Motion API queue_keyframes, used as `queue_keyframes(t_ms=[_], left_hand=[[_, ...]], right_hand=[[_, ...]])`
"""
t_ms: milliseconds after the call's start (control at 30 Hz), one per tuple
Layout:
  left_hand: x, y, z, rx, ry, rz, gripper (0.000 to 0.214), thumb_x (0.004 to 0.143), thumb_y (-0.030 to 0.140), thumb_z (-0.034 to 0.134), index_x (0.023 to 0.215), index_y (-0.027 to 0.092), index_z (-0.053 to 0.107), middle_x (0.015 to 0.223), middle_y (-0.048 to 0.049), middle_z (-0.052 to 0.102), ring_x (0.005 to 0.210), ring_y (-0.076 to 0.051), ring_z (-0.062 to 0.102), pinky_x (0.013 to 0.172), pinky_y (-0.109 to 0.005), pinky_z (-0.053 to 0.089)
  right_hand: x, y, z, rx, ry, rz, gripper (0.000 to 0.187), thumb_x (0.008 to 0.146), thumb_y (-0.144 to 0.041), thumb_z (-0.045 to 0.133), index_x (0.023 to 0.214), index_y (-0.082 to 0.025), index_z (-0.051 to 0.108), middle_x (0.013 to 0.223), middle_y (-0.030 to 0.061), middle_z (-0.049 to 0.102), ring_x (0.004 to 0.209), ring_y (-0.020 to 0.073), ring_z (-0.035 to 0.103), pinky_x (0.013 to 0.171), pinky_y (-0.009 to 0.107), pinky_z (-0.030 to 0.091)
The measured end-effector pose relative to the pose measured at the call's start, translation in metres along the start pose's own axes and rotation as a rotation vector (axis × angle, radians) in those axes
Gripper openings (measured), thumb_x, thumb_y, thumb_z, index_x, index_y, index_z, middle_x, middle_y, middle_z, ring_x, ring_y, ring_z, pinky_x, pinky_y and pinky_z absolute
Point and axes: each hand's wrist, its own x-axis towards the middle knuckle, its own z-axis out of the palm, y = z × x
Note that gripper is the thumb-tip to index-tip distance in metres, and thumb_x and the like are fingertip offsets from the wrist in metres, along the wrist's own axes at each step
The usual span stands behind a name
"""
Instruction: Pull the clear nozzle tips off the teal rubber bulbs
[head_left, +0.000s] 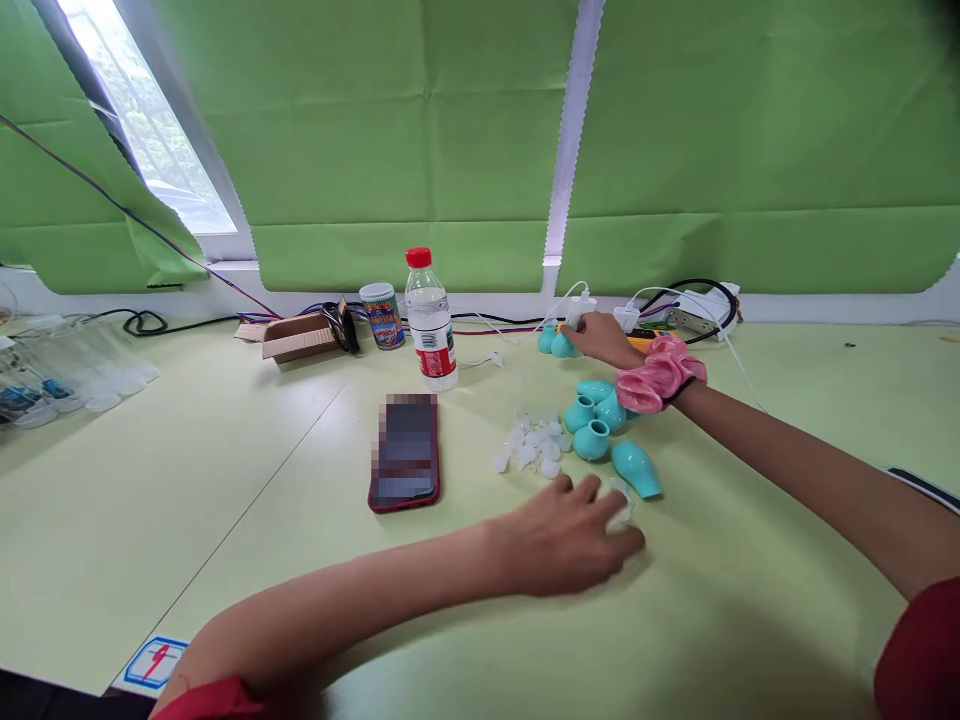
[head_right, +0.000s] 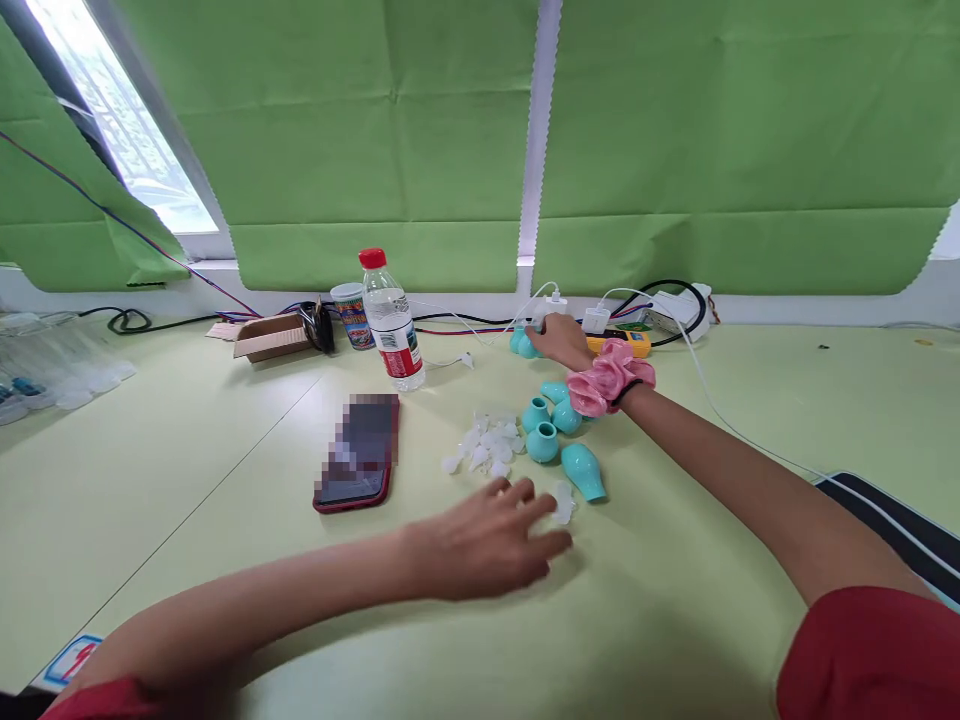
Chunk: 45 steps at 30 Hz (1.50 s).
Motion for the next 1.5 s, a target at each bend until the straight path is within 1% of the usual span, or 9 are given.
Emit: queue_keyframes(t_ms=[267,500,633,767,933,1133,1300,1367,1500], left_hand=[[0.001,0.006,0.026,0.057,0.032,0.097,0.015,0.084,0.016,0.039,0.088,0.013,0.052,0.083,-0.0083,0.054,0.076,-0.018,0.052,0.064,-0.03,0.042],[0.001,-0.027,0.013,0.088,0.001,0.036,0.012,0.076,0.013,0.044,0.075,0.014,0.056,0.075,-0.0075,0.059,0.074,-0.021,0.054,0.06,-0.03,0.042],[0.001,-0.039,-0.003,0.017,0.013,0.018,0.015,0.072,0.011,0.043,0.066,0.015,0.056,0.066,-0.0053,0.06,0.066,-0.017,0.053,0.056,-0.027,0.038],[-0.003,-0.047,-0.025,-0.119,0.095,-0.213,0.017,0.066,0.015,0.042,0.05,0.015,0.048,0.05,-0.0019,0.052,0.048,-0.012,0.044,0.048,-0.024,0.029],[-0.005,-0.054,-0.038,-0.396,0.245,-0.538,0.039,0.078,0.032,0.037,0.043,0.015,0.034,0.04,0.0032,0.033,0.041,-0.007,0.025,0.044,-0.023,0.019],[0.0,-0.055,-0.02,-1.177,-0.154,-0.311,0.049,0.082,0.049,0.034,0.046,0.016,0.035,0.042,0.0039,0.036,0.038,-0.005,0.028,0.041,-0.021,0.023],[0.004,-0.06,-0.012,-1.623,-0.05,-0.375,0.053,0.083,0.055,0.017,0.044,0.019,0.021,0.035,0.0064,0.02,0.032,-0.006,0.021,0.038,-0.023,0.023],[0.004,-0.064,-0.012,-1.468,0.079,-0.482,0.053,0.083,0.055,0.014,0.047,0.019,0.025,0.037,0.0059,0.025,0.033,-0.006,0.025,0.04,-0.022,0.026],[0.002,-0.071,-0.003,-0.519,0.16,-0.649,0.039,0.079,0.053,0.039,0.072,0.016,0.049,0.053,0.002,0.048,0.048,-0.012,0.047,0.046,-0.022,0.03]], right_hand=[[-0.07,-0.018,-0.044,0.247,0.349,-0.167,0.031,0.077,-0.039,0.04,0.075,-0.013,0.056,0.064,0.0064,0.057,0.057,0.0156,0.05,0.055,0.028,0.037],[-0.172,-0.034,-0.038,0.633,-0.136,-0.345,0.019,0.072,-0.034,0.051,0.072,-0.015,0.056,0.061,0.0017,0.054,0.052,0.0109,0.047,0.046,0.021,0.038],[-0.192,-0.028,-0.03,0.845,-0.196,-0.273,0.022,0.075,-0.034,0.05,0.079,-0.015,0.058,0.062,0.0023,0.055,0.057,0.0129,0.051,0.053,0.023,0.041],[-0.201,-0.021,-0.02,0.969,-0.314,-0.243,0.027,0.079,-0.038,0.046,0.086,-0.014,0.056,0.066,0.0033,0.057,0.062,0.014,0.052,0.058,0.024,0.041],[-0.209,-0.025,-0.011,1.055,-0.562,-0.216,0.031,0.083,-0.042,0.041,0.085,-0.013,0.054,0.066,0.002,0.053,0.062,0.0111,0.048,0.058,0.023,0.038],[-0.209,-0.034,-0.012,1.353,-0.81,0.012,0.03,0.078,-0.042,0.047,0.081,-0.012,0.053,0.057,0.0008,0.052,0.048,0.009,0.048,0.048,0.021,0.035],[-0.204,-0.032,-0.015,1.525,-1.008,0.017,0.03,0.076,-0.04,0.047,0.075,-0.012,0.056,0.047,0.0009,0.054,0.038,0.0083,0.043,0.04,0.02,0.031],[-0.201,-0.029,-0.015,1.539,-0.984,-0.004,0.03,0.077,-0.039,0.046,0.076,-0.011,0.057,0.047,0.0011,0.054,0.038,0.0081,0.043,0.041,0.02,0.031],[-0.196,-0.027,-0.019,1.566,-0.913,0.024,0.03,0.08,-0.037,0.041,0.079,-0.011,0.057,0.051,0.002,0.055,0.043,0.0087,0.046,0.045,0.02,0.034]])
